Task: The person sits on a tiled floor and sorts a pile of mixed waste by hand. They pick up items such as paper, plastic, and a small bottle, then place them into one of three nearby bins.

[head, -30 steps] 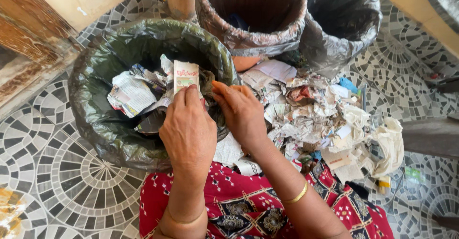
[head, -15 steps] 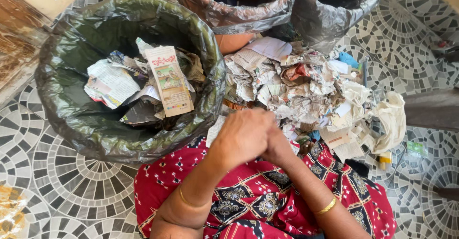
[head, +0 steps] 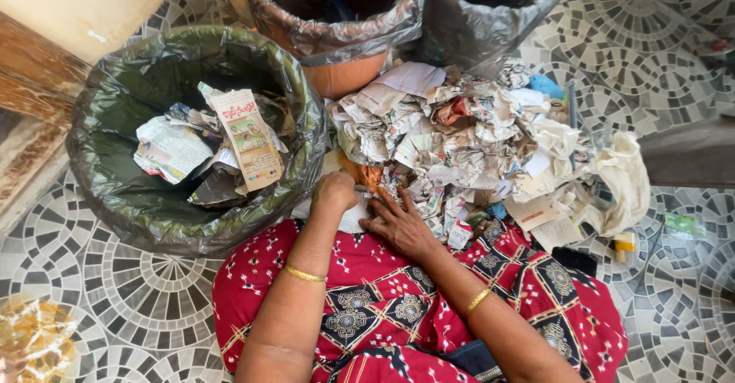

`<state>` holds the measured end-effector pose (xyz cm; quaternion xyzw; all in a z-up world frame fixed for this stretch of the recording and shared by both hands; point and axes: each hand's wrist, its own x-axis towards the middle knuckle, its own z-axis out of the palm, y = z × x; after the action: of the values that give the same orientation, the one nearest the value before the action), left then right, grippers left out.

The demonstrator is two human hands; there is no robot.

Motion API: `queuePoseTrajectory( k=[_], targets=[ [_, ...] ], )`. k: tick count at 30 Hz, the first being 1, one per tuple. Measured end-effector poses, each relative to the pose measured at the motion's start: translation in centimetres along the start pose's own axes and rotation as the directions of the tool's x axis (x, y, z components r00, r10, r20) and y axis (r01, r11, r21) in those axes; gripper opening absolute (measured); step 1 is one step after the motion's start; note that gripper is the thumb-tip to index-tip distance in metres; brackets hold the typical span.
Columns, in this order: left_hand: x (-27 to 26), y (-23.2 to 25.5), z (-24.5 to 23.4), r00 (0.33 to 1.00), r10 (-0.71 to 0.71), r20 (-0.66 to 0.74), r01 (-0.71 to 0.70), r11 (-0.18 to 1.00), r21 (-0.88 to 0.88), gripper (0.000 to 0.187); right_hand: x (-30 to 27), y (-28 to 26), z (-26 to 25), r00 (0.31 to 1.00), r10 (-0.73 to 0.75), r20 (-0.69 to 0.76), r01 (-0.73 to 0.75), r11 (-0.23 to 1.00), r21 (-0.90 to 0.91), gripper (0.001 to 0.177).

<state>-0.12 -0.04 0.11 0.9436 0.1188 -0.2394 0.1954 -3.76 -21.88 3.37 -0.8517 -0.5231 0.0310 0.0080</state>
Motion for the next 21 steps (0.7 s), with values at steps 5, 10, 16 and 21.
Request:
queuePoseTrajectory(
  k=[5, 10, 16, 21],
  targets=[
    [-2.1, 0.7, -0.8, 0.949, -0.022, -0.316, -0.013, 0.994, -0.108, 0.014, -0.8, 0.9, -0.4, 0.999, 0.042, 0.027, -0.042, 0.999, 0.003, 0.045],
    [-5.4, 1.5, -2.9, 0.891, -0.007, -0.454, -0.047, 0.993, -0.107, 0.012, -1.7, -0.4, -3.4, 0.974, 0.188, -0.127, -0.130, 0.920, 0.369, 0.053],
    [-11.6, 3.0, -5.6, 0.845, -0.027, -0.534, -0.125, 0.961, -0.245, 0.008, -1.8, -1.8, -5.5, 0.823, 0.558, -0.108, -0.300, 0.589, 0.751, 0.061],
    [-15.7, 3.9, -8.1, 0.810, 0.044, -0.585, -0.290, 0.897, -0.334, 0.013, -0.7, -1.5, -5.1, 0.731, 0.674, -0.107, -0.278, 0.437, 0.856, 0.057]
  ],
)
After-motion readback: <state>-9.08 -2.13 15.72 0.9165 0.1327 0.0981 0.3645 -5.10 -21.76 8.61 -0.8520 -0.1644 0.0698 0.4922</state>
